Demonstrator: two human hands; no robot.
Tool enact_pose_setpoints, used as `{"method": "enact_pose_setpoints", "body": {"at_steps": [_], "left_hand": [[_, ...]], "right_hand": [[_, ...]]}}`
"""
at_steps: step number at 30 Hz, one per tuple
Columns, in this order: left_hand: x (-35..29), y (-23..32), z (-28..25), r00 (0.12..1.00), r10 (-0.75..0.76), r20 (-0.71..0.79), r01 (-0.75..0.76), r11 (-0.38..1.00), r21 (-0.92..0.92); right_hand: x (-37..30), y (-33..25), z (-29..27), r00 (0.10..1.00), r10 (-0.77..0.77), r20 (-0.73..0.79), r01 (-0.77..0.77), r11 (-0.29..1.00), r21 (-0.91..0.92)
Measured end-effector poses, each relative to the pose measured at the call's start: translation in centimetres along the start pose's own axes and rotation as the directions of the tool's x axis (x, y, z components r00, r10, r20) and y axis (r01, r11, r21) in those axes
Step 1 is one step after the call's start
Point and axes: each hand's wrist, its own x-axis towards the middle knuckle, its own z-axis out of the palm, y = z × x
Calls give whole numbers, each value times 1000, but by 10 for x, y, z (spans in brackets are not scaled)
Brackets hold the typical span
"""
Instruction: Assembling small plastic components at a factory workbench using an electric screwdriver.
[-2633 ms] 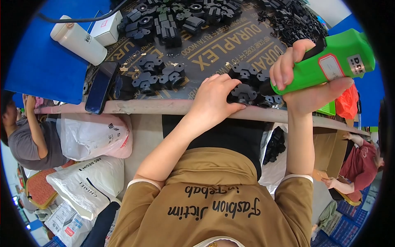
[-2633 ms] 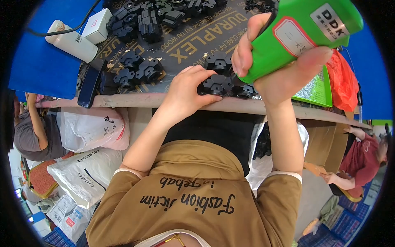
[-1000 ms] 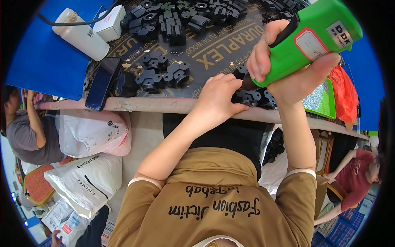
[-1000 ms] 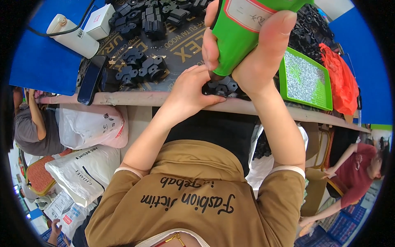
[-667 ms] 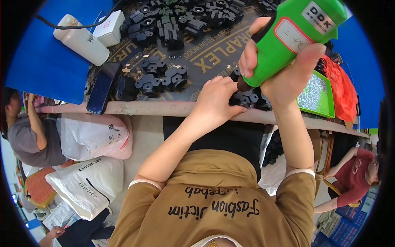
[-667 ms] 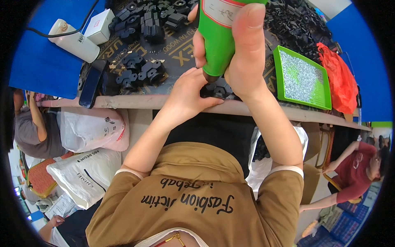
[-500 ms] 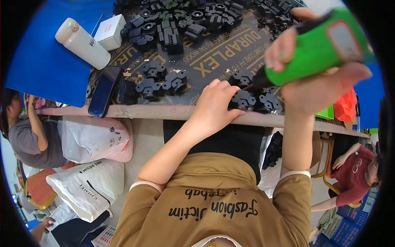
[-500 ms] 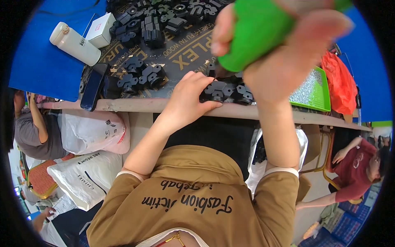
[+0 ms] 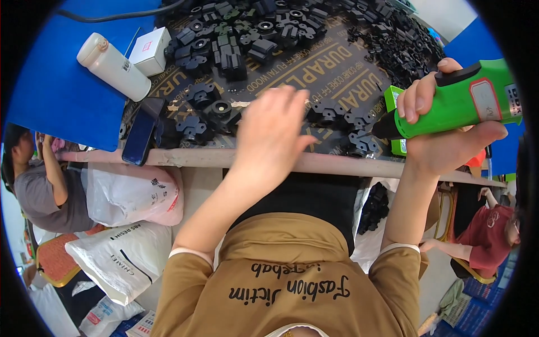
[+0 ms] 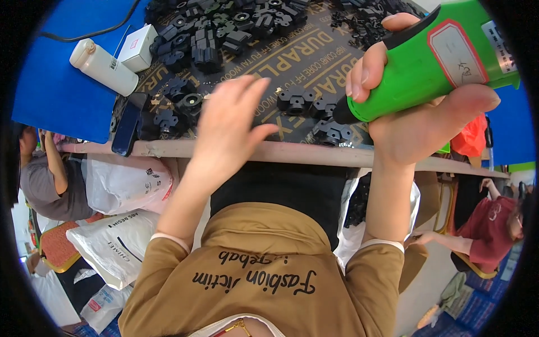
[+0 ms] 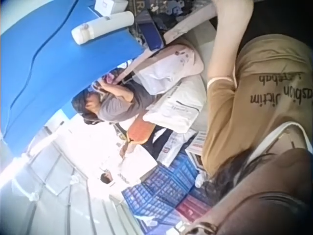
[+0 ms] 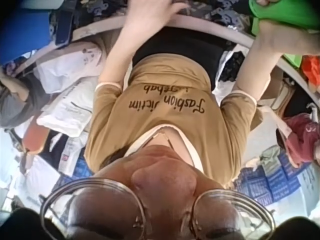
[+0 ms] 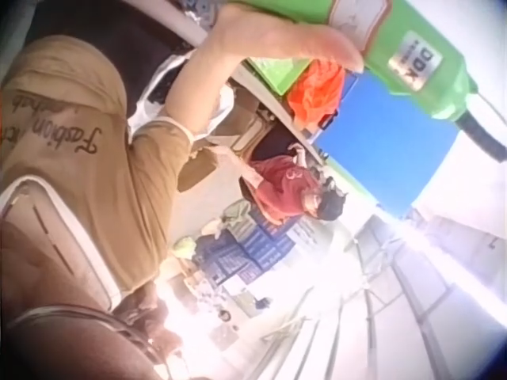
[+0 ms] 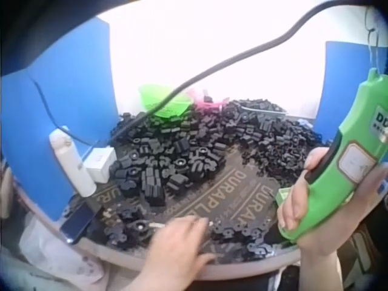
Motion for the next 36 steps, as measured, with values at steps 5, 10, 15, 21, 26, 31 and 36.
{"method": "enact_pose_setpoints", "body": {"at_steps": [5,10,15,21,26,31,36], "left_hand": [[28,6,48,995,54,87,-38,984,-176],[5,8,32,959,23,283,64,954,-294],[-7,1,39,980,65,191,59,812,-581],[-9,-2,44,980,-10,197,137,753,-644],[-8,-7,50,981,10,193,120,752,-648],[-8,-6,48,973,-28,228,179,713,-678],[-6,-5,48,966,-41,254,205,722,-661]], "right_hand": [[0,7,1,1000,-20,24,20,1000,8],[-2,12,-1,995,-62,80,53,992,114],[-9,22,2,989,-56,139,39,992,118],[-14,26,8,998,59,-3,-59,997,-52],[-12,35,8,995,93,17,-92,993,-69],[-6,38,7,990,112,87,-108,993,-44],[-1,41,1,986,117,118,-114,993,-38]]}}
